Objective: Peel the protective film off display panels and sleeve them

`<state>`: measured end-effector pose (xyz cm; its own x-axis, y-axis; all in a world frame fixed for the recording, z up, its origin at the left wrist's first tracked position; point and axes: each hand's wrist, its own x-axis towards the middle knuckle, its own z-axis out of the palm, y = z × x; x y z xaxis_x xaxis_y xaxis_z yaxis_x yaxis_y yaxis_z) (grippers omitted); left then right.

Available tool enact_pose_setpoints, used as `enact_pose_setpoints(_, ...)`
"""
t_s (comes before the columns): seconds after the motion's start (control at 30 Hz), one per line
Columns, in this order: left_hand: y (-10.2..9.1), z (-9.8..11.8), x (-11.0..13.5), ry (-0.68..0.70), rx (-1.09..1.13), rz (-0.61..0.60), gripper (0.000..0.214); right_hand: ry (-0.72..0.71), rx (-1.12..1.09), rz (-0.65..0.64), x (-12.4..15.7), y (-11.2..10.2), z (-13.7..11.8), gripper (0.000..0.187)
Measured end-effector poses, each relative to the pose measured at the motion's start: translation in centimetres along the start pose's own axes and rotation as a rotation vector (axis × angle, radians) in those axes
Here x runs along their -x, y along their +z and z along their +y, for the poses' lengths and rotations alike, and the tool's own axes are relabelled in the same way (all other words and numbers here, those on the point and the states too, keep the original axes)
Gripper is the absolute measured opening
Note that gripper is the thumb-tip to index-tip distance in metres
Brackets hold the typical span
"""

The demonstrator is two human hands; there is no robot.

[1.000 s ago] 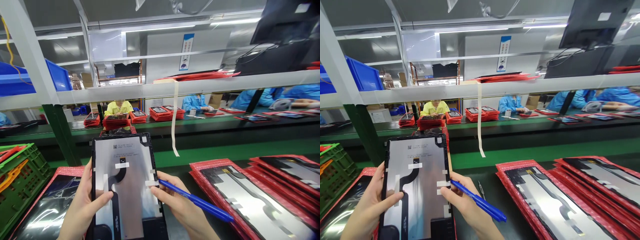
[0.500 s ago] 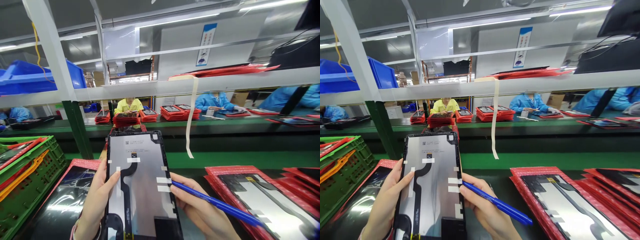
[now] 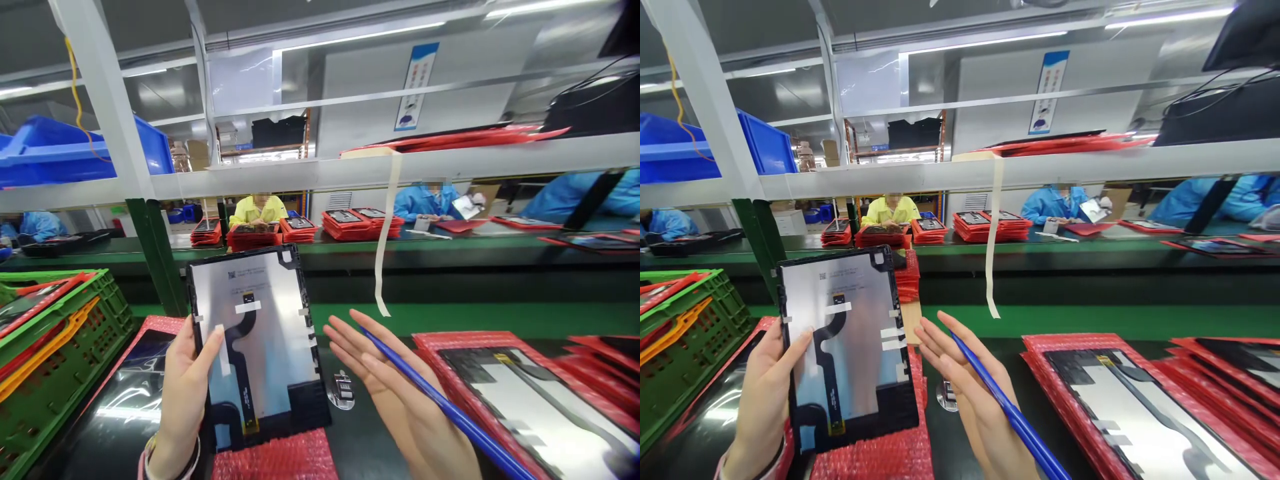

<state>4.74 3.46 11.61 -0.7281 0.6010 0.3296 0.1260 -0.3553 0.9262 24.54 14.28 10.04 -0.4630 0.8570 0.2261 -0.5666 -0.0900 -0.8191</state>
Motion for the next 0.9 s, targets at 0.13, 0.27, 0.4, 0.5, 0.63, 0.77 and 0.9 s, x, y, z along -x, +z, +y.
enact_pose_setpoints(0.13,-0.2,-1.0,0.6,0.290,-0.382,0.006,0.018,0.226,-0.161,-0.168,0.5,0.1,0.4,0.044)
enact_pose_setpoints(0.27,0.3,-1.8,0.4,0.690,-0.493,-0.624,0.036,0.341,-0.269,-0.230,0.5,0.1,1.0,0.049)
enact_pose_setpoints(0.4,1.0,-1.0,0.9,0.935,-0.571,-0.756,0.054,0.348,-0.169,-0.159,0.4,0.1,1.2,0.048)
enact_pose_setpoints(0.5,1.4,0.2,2.1,1.022,-0.509,-0.811,0.066,0.266,-0.127,-0.152,0.4,0.1,1.8,0.043)
enact_pose_setpoints(0.63,2.1,1.0,3.4,0.953,-0.376,-0.923,0.047,0.211,-0.122,-0.223,0.5,-0.1,2.6,0.052)
enact_pose_setpoints(0.77,2.2,0.2,3.2,0.791,-0.256,-0.447,0.011,0.144,-0.166,-0.299,0.5,-0.1,2.1,0.058)
enact_pose_setpoints(0.9,1.3,-0.7,2.2,0.397,-0.393,-0.016,0.013,0.073,-0.249,-0.250,0.5,-0.5,1.5,0.042)
